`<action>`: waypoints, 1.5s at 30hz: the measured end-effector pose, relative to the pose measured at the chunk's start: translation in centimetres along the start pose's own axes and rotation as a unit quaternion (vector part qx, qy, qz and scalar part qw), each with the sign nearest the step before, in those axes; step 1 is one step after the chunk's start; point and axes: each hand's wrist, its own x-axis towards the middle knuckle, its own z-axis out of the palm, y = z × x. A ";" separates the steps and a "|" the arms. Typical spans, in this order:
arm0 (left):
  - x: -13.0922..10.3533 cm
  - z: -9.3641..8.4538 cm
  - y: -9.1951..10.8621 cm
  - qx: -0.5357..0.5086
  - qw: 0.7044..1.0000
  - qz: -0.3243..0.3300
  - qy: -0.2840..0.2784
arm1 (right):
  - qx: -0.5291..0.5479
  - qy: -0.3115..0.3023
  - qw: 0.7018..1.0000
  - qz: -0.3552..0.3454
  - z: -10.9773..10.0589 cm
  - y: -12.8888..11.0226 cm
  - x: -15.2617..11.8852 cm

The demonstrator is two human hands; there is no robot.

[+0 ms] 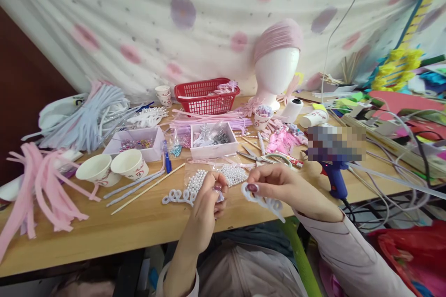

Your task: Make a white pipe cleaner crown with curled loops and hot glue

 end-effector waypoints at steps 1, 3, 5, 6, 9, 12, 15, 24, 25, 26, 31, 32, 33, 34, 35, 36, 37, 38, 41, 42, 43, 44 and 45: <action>-0.1 0.3 0.0 -0.010 1.000 0.009 0.020 | 0.009 0.027 1.000 -0.012 0.0 0.1 -0.1; -0.4 0.9 0.2 -0.033 0.997 0.031 0.055 | 0.022 0.082 0.996 -0.041 0.1 0.2 -0.2; -0.5 1.5 0.4 -0.067 0.992 0.064 0.081 | 0.023 0.123 0.990 -0.063 0.2 0.5 -0.1; -0.5 1.7 0.5 -0.082 0.988 0.084 0.098 | 0.019 0.135 0.988 -0.072 0.3 0.6 0.0; -0.5 2.0 0.7 -0.094 0.974 0.128 0.161 | 0.009 0.146 0.985 -0.094 0.6 0.9 0.3; -0.6 2.2 0.7 -0.071 0.967 0.120 0.215 | 0.005 0.151 0.982 -0.111 1.1 0.9 0.5; -0.7 2.4 0.6 -0.060 0.964 0.098 0.238 | 0.000 0.160 0.980 -0.119 1.7 0.7 0.5; -0.9 3.0 0.8 -0.087 0.955 0.101 0.266 | -0.034 0.173 0.977 -0.118 2.3 0.6 0.6; -0.9 3.0 0.9 -0.092 0.954 0.102 0.268 | -0.038 0.173 0.977 -0.119 2.4 0.7 0.6; -0.9 3.1 0.9 -0.095 0.953 0.103 0.268 | -0.042 0.172 0.977 -0.120 2.4 0.8 0.6; -0.8 2.6 0.6 -0.084 0.958 0.103 0.255 | -0.050 0.163 0.977 -0.130 2.5 1.0 0.7; -0.8 2.4 0.5 -0.077 0.961 0.102 0.247 | -0.052 0.161 0.977 -0.131 2.5 0.9 0.7; -0.8 2.2 0.4 -0.070 0.964 0.100 0.237 | -0.055 0.161 0.977 -0.132 2.6 0.9 0.7; -0.7 2.1 0.3 -0.063 0.967 0.097 0.228 | -0.060 0.161 0.976 -0.132 2.6 0.8 0.8; -0.7 2.0 0.3 -0.058 0.968 0.095 0.223 | -0.065 0.161 0.976 -0.132 2.5 0.8 0.8; -0.7 2.0 0.3 -0.056 0.968 0.094 0.224 | -0.070 0.160 0.976 -0.131 2.5 0.8 0.8; -0.7 2.0 0.3 -0.058 0.967 0.094 0.231 | -0.075 0.159 0.976 -0.129 2.5 0.8 0.8; -0.7 2.1 0.4 -0.062 0.964 0.095 0.239 | -0.079 0.157 0.976 -0.127 2.4 0.9 0.8; -0.8 2.4 0.6 -0.072 0.960 0.094 0.253 | -0.086 0.148 0.977 -0.127 2.3 1.0 0.7; -0.8 2.5 0.6 -0.072 0.960 0.093 0.254 | -0.088 0.144 0.977 -0.126 2.2 1.0 0.7; -0.8 2.6 0.7 -0.071 0.960 0.093 0.254 | -0.090 0.142 0.978 -0.127 2.2 1.0 0.7; -0.8 2.6 0.8 -0.070 0.961 0.091 0.253 | -0.092 0.140 0.978 -0.126 2.2 0.9 0.7; -0.8 2.6 0.8 -0.069 0.961 0.089 0.252 | -0.095 0.139 0.978 -0.123 2.2 0.9 0.7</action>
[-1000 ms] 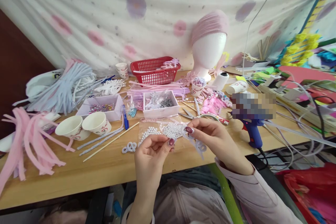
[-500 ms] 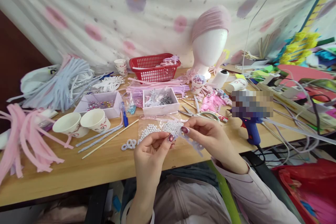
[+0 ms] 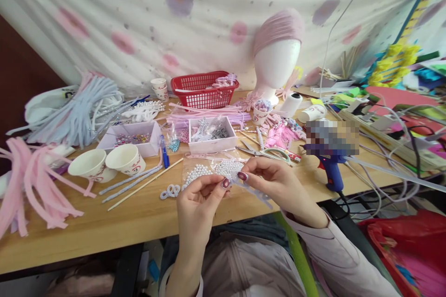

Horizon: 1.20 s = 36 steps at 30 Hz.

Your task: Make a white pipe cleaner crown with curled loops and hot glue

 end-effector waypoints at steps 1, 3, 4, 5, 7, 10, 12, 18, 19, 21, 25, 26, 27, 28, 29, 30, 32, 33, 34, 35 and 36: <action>0.0 0.0 0.0 0.001 1.000 -0.002 -0.001 | -0.003 0.000 1.000 0.003 0.0 0.0 0.0; 0.0 0.0 0.1 -0.001 1.000 -0.004 -0.002 | -0.011 -0.003 1.000 0.011 0.0 0.0 0.0; 0.0 0.1 0.1 -0.004 1.000 -0.004 -0.001 | -0.015 -0.004 1.000 0.015 0.0 0.1 0.0; 0.0 0.1 0.1 -0.008 1.000 -0.003 0.000 | -0.019 -0.005 1.000 0.018 0.1 0.2 0.1; 0.0 0.1 0.1 -0.014 1.000 -0.004 0.003 | -0.027 -0.007 0.999 0.021 0.1 0.4 0.1; 0.2 0.0 -0.1 -0.001 1.000 -0.005 0.001 | -0.034 -0.009 0.999 0.027 0.1 0.6 0.0; 0.4 -0.3 -0.3 0.012 1.000 -0.005 -0.006 | -0.036 -0.011 0.999 0.028 0.1 0.6 0.0; 0.9 -1.0 -1.0 0.005 0.998 -0.020 -0.054 | -0.043 -0.014 0.999 0.023 -0.1 0.9 0.1; 0.8 -1.0 -1.0 -0.002 0.999 -0.022 -0.047 | -0.043 -0.014 0.999 0.025 -0.1 0.9 0.1; 0.6 -0.7 -0.8 -0.011 0.999 -0.026 -0.032 | -0.042 -0.015 0.999 0.028 -0.1 1.0 0.1; 0.3 -0.3 -0.4 -0.010 0.999 -0.023 -0.022 | -0.033 -0.009 0.999 0.029 0.1 0.9 0.0; 0.3 -0.3 -0.4 -0.012 0.999 -0.024 -0.019 | -0.030 -0.006 0.999 0.028 0.2 0.8 -0.1; 0.3 -0.2 -0.4 -0.017 0.999 -0.025 -0.018 | -0.027 -0.005 0.999 0.028 0.3 0.8 -0.1; 0.3 -0.2 -0.4 -0.024 0.999 -0.026 -0.016 | -0.024 -0.004 0.999 0.028 0.4 0.8 -0.1; 0.3 -0.2 -0.4 -0.032 0.999 -0.027 -0.014 | -0.021 -0.005 0.999 0.029 0.4 0.8 -0.2; 0.3 -0.2 -0.4 -0.039 0.999 -0.027 -0.013 | -0.017 -0.005 0.999 0.029 0.4 0.8 -0.2; 0.3 -0.2 -0.5 -0.048 0.998 -0.030 -0.014 | -0.009 -0.007 0.999 0.030 0.4 0.8 -0.2; 0.3 -0.2 -0.4 -0.051 0.998 -0.033 -0.015 | -0.007 -0.008 0.999 0.030 0.4 0.9 -0.3; 0.3 -0.2 -0.4 -0.055 0.998 -0.037 -0.016 | -0.004 -0.009 1.000 0.030 0.4 0.9 -0.3; 0.3 -0.2 -0.4 -0.059 0.997 -0.040 -0.017 | -0.003 -0.009 1.000 0.029 0.3 0.9 -0.3; 0.3 -0.2 -0.4 -0.062 0.997 -0.043 -0.017 | -0.002 -0.008 1.000 0.028 0.3 0.9 -0.3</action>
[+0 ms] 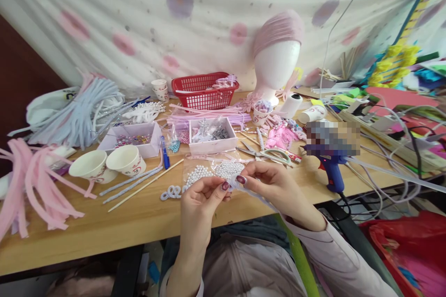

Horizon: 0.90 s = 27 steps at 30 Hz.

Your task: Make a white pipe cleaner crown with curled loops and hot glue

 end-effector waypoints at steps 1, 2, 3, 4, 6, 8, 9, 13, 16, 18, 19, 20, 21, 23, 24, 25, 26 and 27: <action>0.0 0.0 0.0 -0.002 1.000 -0.002 0.001 | 0.000 0.000 1.000 -0.001 0.0 0.0 0.0; 0.0 0.0 0.1 -0.004 1.000 -0.002 0.002 | -0.001 0.001 1.000 -0.003 0.0 0.0 0.0; 0.0 0.0 0.1 -0.004 1.000 -0.003 0.005 | -0.002 0.001 1.000 -0.005 0.0 0.1 0.0; 0.1 0.0 0.1 -0.004 1.000 -0.003 0.007 | -0.003 0.002 1.000 -0.005 0.1 0.1 0.0; 0.1 -0.1 0.1 -0.003 1.000 -0.005 0.013 | -0.007 0.004 1.000 -0.007 0.2 0.1 0.1; 0.2 -0.1 0.1 -0.004 1.000 -0.010 0.017 | -0.012 0.007 1.000 -0.009 0.3 0.1 0.2; 0.2 -0.2 0.1 -0.004 1.000 -0.013 0.017 | -0.014 0.007 1.000 -0.011 0.4 0.1 0.2; 0.2 -0.3 0.0 -0.010 1.000 -0.021 0.014 | -0.011 0.005 1.000 -0.014 0.5 0.0 0.3; 0.2 -0.3 0.0 -0.017 1.000 -0.017 0.014 | 0.001 0.005 1.000 -0.009 0.5 -0.1 0.2; 0.2 -0.3 -0.1 -0.014 1.000 -0.011 0.016 | 0.003 0.010 1.000 -0.006 0.5 -0.1 0.2; 0.2 -0.3 -0.1 -0.012 1.000 -0.007 0.017 | 0.001 0.014 1.000 -0.006 0.6 -0.2 0.3; 0.2 -0.3 -0.1 -0.009 1.000 -0.004 0.017 | -0.002 0.017 1.000 -0.004 0.6 -0.2 0.3; 0.1 -0.3 -0.1 -0.007 1.000 0.001 0.016 | -0.004 0.021 1.000 -0.003 0.7 -0.3 0.3; 0.1 -0.4 -0.1 0.000 1.000 0.009 0.015 | -0.005 0.027 1.000 0.000 0.7 -0.5 0.3; 0.0 -0.5 -0.2 0.003 1.000 0.014 0.017 | -0.004 0.029 1.000 0.001 0.8 -0.6 0.4; -0.1 -0.6 -0.3 0.009 1.000 0.020 0.019 | -0.002 0.031 1.000 0.002 0.8 -0.7 0.4; -0.1 -0.7 -0.4 0.016 0.999 0.026 0.021 | 0.002 0.033 0.999 0.003 0.8 -0.7 0.4; -0.2 -0.8 -0.5 0.024 0.999 0.032 0.022 | 0.007 0.032 0.999 0.005 0.8 -0.8 0.4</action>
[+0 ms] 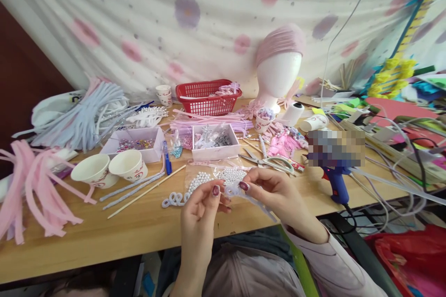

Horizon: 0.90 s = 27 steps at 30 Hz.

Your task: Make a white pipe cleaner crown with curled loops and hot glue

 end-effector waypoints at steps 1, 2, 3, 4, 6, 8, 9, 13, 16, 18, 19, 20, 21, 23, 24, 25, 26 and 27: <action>-0.1 -0.1 -0.1 0.009 1.000 0.006 -0.001 | 0.005 -0.002 1.000 0.003 0.0 0.0 0.0; -0.1 -0.2 -0.2 0.019 1.000 0.010 -0.005 | 0.010 -0.004 1.000 0.004 0.0 0.0 0.1; -0.1 -0.3 -0.3 0.029 0.999 0.012 -0.011 | 0.014 -0.005 1.000 0.006 0.0 0.0 0.1; -0.2 -0.4 -0.4 0.039 0.999 0.012 -0.018 | 0.016 -0.007 1.000 0.005 0.0 0.0 0.1; -0.2 -0.5 -0.5 0.065 0.997 0.014 -0.031 | 0.011 -0.007 1.000 -0.003 0.0 0.1 0.0; -0.3 -0.6 -0.6 0.093 0.994 0.025 -0.041 | 0.002 -0.004 1.000 -0.010 0.0 0.2 0.0; -0.3 -0.6 -0.6 0.107 0.993 0.033 -0.044 | -0.003 -0.002 1.000 -0.012 0.0 0.2 -0.1; -0.4 -0.7 -0.7 0.146 0.985 0.076 -0.048 | -0.012 0.002 1.000 -0.017 0.1 0.3 -0.1; -0.4 -0.8 -0.8 0.156 0.981 0.106 -0.042 | -0.009 0.006 1.000 -0.010 0.4 0.3 0.0; -0.5 -0.8 -0.9 0.155 0.981 0.112 -0.034 | 0.000 0.011 1.000 -0.003 0.7 0.3 0.0; -0.6 -0.8 -0.9 0.153 0.981 0.110 -0.031 | 0.005 0.013 1.000 -0.002 0.8 0.3 0.0; -0.6 -0.9 -0.8 0.151 0.982 0.105 -0.028 | 0.010 0.015 1.000 -0.002 0.9 0.3 -0.1; -0.6 -0.9 -0.8 0.148 0.984 0.098 -0.027 | 0.015 0.016 1.000 -0.002 1.0 0.3 -0.1; -0.5 -0.9 -0.7 0.141 0.986 0.079 -0.028 | 0.025 0.017 1.000 -0.003 1.0 0.3 -0.1; -0.5 -0.9 -0.7 0.136 0.988 0.068 -0.029 | 0.028 0.016 0.999 -0.002 1.1 0.3 -0.1; -0.4 -0.9 -0.6 0.131 0.989 0.059 -0.029 | 0.030 0.016 0.999 -0.001 1.1 0.3 -0.2; -0.3 -1.0 -0.6 0.123 0.991 0.051 -0.029 | 0.032 0.016 0.999 0.000 1.1 0.3 -0.2; -0.3 -1.0 -0.6 0.112 0.992 0.045 -0.029 | 0.032 0.016 0.999 -0.001 1.1 0.3 -0.2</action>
